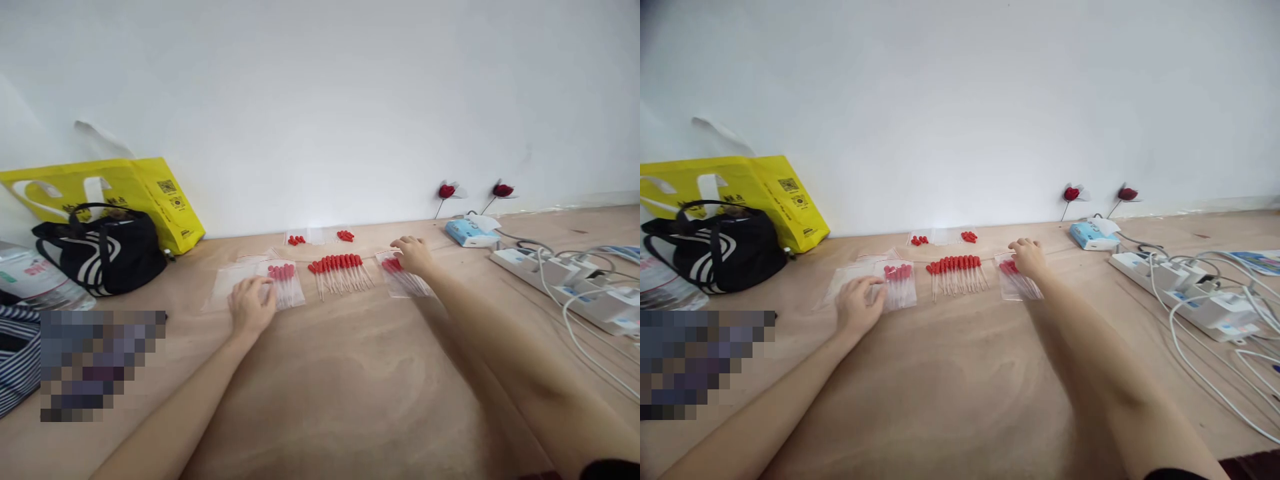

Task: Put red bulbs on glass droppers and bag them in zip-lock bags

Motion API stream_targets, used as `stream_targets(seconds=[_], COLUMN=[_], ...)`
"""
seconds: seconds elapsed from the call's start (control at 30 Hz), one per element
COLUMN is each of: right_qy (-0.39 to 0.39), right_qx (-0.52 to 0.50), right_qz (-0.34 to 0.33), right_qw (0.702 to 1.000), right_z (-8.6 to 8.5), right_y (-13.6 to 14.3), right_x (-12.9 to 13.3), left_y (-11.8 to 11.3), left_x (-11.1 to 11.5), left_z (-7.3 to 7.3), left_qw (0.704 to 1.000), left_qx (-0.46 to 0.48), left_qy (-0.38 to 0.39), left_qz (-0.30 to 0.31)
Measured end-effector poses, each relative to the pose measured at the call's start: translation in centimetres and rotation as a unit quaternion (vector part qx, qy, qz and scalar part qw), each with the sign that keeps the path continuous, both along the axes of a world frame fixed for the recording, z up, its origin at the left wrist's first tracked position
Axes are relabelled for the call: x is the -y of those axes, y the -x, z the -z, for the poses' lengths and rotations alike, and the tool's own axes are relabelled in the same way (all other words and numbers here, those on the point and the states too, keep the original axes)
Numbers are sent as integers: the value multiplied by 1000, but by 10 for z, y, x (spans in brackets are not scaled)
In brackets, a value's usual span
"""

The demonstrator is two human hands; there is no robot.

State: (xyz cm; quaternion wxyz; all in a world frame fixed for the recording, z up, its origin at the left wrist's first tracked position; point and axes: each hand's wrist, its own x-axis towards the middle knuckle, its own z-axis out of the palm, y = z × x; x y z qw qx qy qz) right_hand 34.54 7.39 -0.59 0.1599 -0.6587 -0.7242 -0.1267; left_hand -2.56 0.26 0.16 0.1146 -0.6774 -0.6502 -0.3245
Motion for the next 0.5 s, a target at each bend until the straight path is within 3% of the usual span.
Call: stream_targets(seconds=[0.07,0.17,0.2,0.3,0.5], right_qy=[-37,-22,2,82,166], right_qx=[-35,-75,-88,-147,-150], right_qz=[17,-4,-13,-3,100], right_qw=[999,997,996,986,970], right_z=[5,9,10,6,-4], right_y=[13,37,46,68,91], right_x=[12,31,36,40,25], left_y=[20,47,54,67,77], left_x=[-13,-29,-33,-39,-38], left_z=[-3,-3,-1,2,5], left_qw=[994,975,967,960,968], left_qx=[-13,-24,-24,-21,1], left_qy=[35,136,182,225,200], left_qz=[-100,-173,-178,-166,-153])
